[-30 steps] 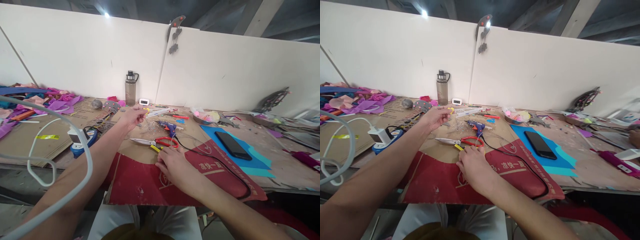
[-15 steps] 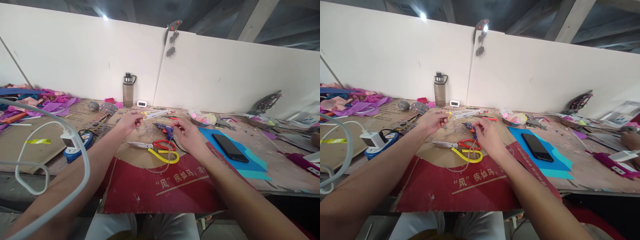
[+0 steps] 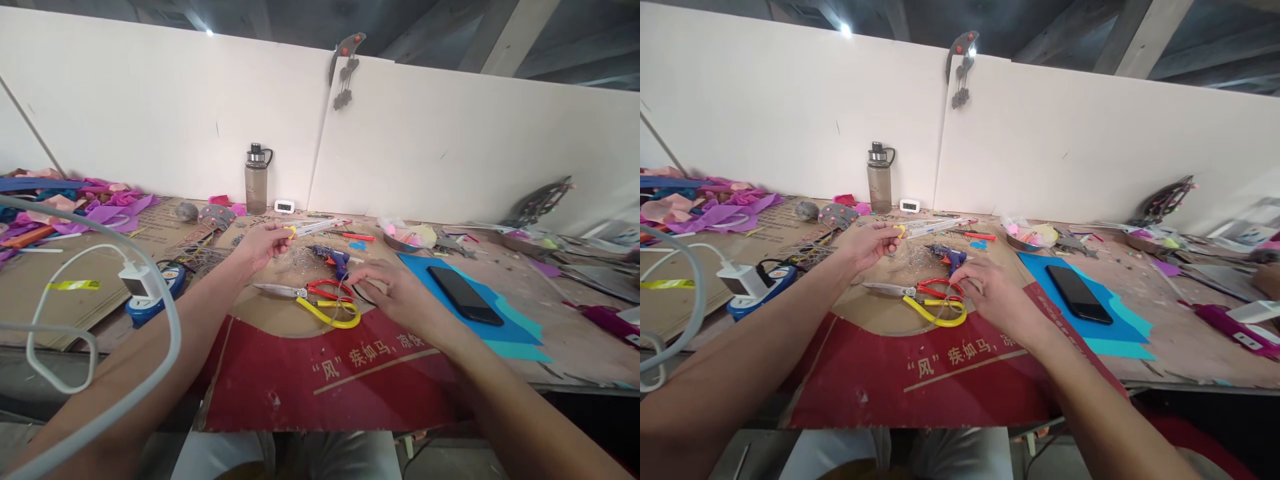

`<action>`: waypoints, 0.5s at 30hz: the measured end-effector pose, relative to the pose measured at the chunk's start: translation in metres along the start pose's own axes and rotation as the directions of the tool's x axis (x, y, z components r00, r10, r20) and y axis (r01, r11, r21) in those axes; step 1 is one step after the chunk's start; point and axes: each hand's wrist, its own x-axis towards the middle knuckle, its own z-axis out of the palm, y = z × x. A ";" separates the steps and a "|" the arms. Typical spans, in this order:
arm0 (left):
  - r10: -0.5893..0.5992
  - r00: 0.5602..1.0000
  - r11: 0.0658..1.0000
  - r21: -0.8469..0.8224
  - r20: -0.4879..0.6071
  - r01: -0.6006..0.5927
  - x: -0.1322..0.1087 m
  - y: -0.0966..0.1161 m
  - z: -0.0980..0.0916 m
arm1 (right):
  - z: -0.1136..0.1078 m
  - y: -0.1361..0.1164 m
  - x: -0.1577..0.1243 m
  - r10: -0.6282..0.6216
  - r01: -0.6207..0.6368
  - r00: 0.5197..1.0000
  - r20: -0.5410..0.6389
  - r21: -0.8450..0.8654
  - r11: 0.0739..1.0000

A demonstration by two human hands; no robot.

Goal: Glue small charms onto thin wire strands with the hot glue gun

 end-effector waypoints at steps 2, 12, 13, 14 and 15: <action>0.000 1.000 1.000 0.008 0.001 0.000 -0.001 0.000 0.002 | -0.008 0.004 -0.007 0.094 -0.095 0.994 -0.050 -0.016 0.995; 0.023 0.999 0.999 0.027 0.022 -0.023 0.000 -0.001 0.000 | 0.024 0.035 0.013 -0.223 0.253 0.967 0.121 -0.390 0.885; 0.033 0.999 0.999 0.029 0.016 -0.033 0.000 0.000 -0.002 | 0.029 0.039 0.016 -0.215 0.248 0.969 0.126 -0.416 0.875; 0.043 0.999 0.999 0.030 0.006 -0.043 0.000 0.001 -0.002 | 0.033 0.042 0.019 -0.212 0.244 0.970 0.121 -0.433 0.868; 0.051 0.999 0.998 0.030 -0.005 -0.051 0.000 0.003 -0.003 | 0.034 0.045 0.021 -0.214 0.242 0.970 0.113 -0.440 0.865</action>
